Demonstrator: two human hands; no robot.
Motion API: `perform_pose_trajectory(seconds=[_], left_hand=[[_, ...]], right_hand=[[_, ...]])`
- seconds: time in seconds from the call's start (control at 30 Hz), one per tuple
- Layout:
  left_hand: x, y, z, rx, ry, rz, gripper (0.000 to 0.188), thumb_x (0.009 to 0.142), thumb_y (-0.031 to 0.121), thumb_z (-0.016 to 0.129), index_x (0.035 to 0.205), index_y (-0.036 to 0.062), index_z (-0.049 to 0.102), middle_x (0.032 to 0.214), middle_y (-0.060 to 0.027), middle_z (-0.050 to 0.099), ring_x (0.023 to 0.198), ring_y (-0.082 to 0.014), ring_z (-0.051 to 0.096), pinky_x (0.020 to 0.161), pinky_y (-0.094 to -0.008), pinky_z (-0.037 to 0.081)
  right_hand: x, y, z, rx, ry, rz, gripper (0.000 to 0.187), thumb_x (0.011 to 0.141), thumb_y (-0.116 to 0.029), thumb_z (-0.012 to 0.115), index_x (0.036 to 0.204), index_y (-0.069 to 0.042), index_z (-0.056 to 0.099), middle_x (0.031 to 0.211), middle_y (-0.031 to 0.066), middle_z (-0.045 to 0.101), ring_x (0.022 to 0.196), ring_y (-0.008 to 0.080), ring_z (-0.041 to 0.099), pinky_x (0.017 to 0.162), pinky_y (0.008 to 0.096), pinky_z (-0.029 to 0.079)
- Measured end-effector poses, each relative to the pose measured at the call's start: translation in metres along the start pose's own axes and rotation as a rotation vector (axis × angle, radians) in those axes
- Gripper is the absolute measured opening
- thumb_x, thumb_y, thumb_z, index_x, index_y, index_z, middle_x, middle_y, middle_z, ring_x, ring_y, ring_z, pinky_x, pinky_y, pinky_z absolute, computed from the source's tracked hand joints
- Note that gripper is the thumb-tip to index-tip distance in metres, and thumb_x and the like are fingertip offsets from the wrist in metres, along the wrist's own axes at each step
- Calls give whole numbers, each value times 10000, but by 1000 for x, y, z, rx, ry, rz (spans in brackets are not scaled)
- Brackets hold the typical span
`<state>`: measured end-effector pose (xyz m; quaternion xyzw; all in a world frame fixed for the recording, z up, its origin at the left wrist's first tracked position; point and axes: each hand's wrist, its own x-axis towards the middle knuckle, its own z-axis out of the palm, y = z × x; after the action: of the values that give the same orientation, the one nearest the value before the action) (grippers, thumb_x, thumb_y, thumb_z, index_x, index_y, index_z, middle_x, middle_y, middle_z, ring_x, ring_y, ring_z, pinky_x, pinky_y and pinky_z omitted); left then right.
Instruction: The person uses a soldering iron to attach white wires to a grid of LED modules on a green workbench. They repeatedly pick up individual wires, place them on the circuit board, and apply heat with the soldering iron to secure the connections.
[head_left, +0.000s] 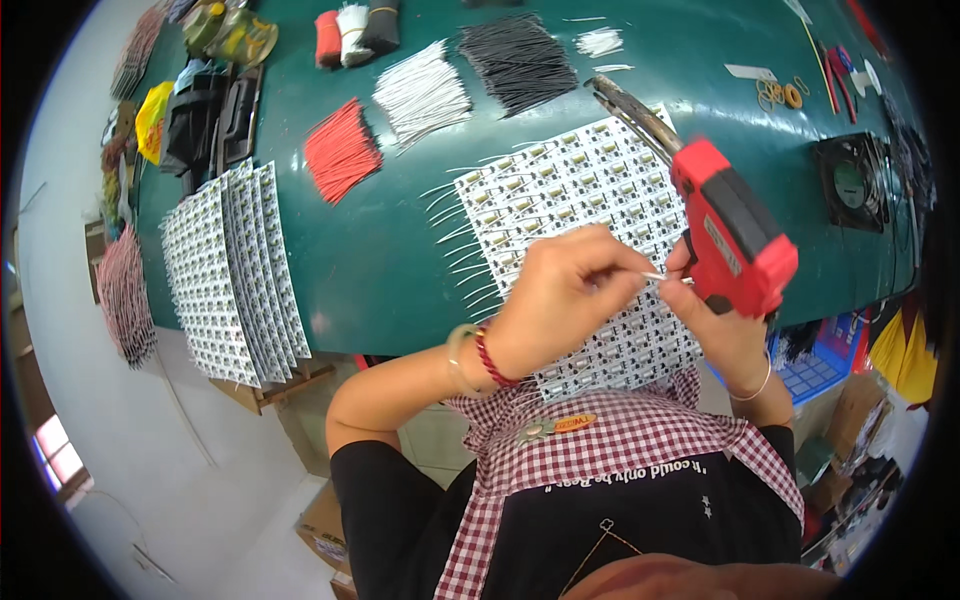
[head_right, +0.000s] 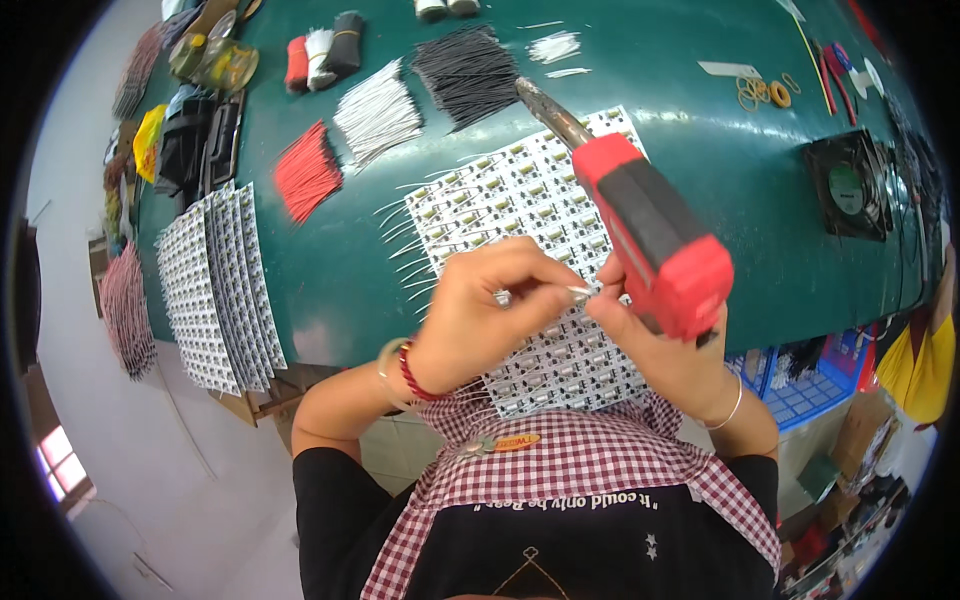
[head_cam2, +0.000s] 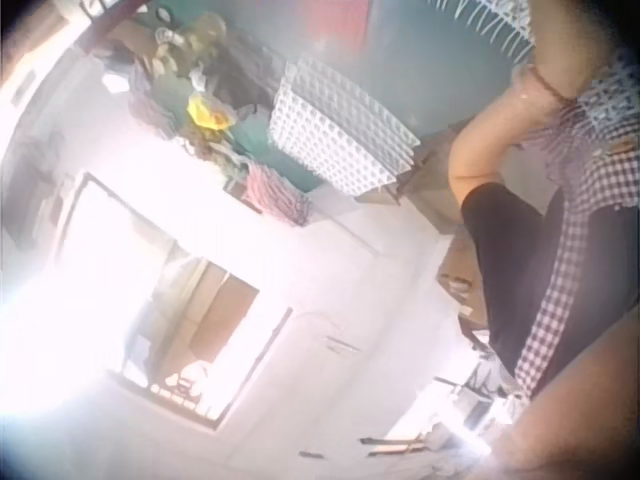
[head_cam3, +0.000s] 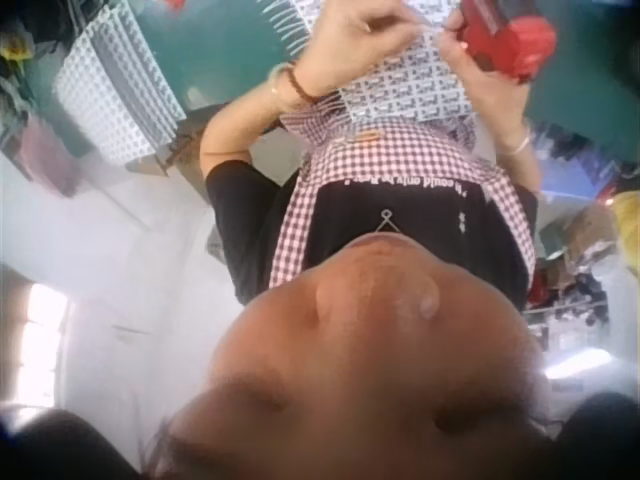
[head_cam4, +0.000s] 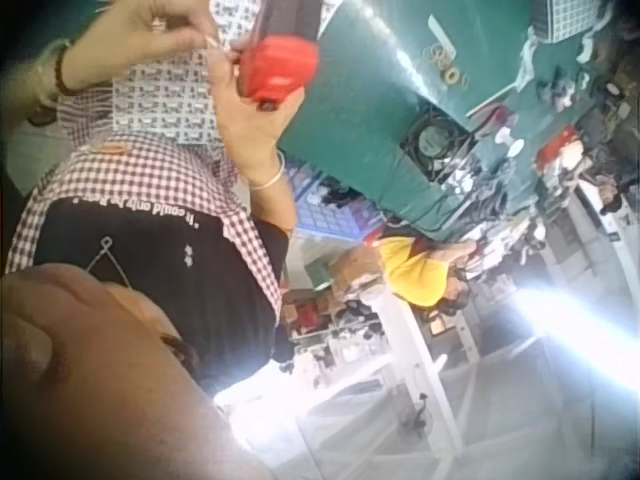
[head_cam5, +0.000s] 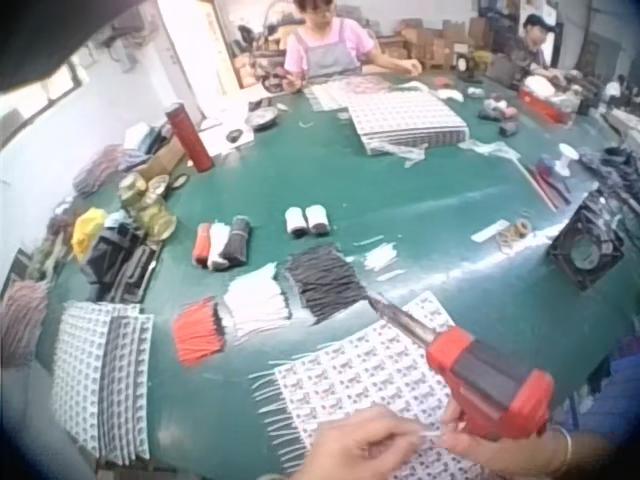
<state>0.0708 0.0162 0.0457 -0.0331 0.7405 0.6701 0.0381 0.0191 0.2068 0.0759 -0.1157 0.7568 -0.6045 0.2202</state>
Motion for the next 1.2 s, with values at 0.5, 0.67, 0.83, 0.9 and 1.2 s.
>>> perform_pose_trajectory(seconds=[0.5,0.67,0.83,0.9,1.2], left_hand=[[-39,-23,39,-563,52,-300,114,917,33,671,1012,-21,639,850,-37,666,690,-65,629,587,-210,518],[-44,-24,49,-394,131,-205,93,906,22,662,969,-46,648,847,-52,680,748,-93,673,646,-222,542],[-47,-26,52,-100,199,0,70,888,4,657,936,-47,658,833,-75,698,751,-106,704,641,-230,552],[-49,-22,54,-114,192,-40,73,886,11,663,934,-43,658,814,-72,697,718,-112,707,621,-231,551],[-58,-16,60,-135,198,-74,73,904,17,619,933,-43,648,777,-98,727,669,-141,724,582,-245,559]], right_hand=[[-17,34,-1,-140,-50,-139,279,844,-25,742,1079,4,593,871,38,662,769,75,618,689,236,505],[-23,36,-3,-108,-68,-121,294,843,-14,740,1099,6,598,886,40,663,787,80,623,697,239,511],[-28,43,-3,-73,-102,-170,275,841,29,723,1093,19,613,925,54,660,813,93,630,713,241,515],[-30,39,-2,-57,-104,-182,260,841,43,717,1080,23,619,934,59,659,815,96,632,715,241,514],[-37,48,-2,-102,-58,-271,278,832,29,728,1085,20,615,926,64,670,815,98,642,711,244,515]])
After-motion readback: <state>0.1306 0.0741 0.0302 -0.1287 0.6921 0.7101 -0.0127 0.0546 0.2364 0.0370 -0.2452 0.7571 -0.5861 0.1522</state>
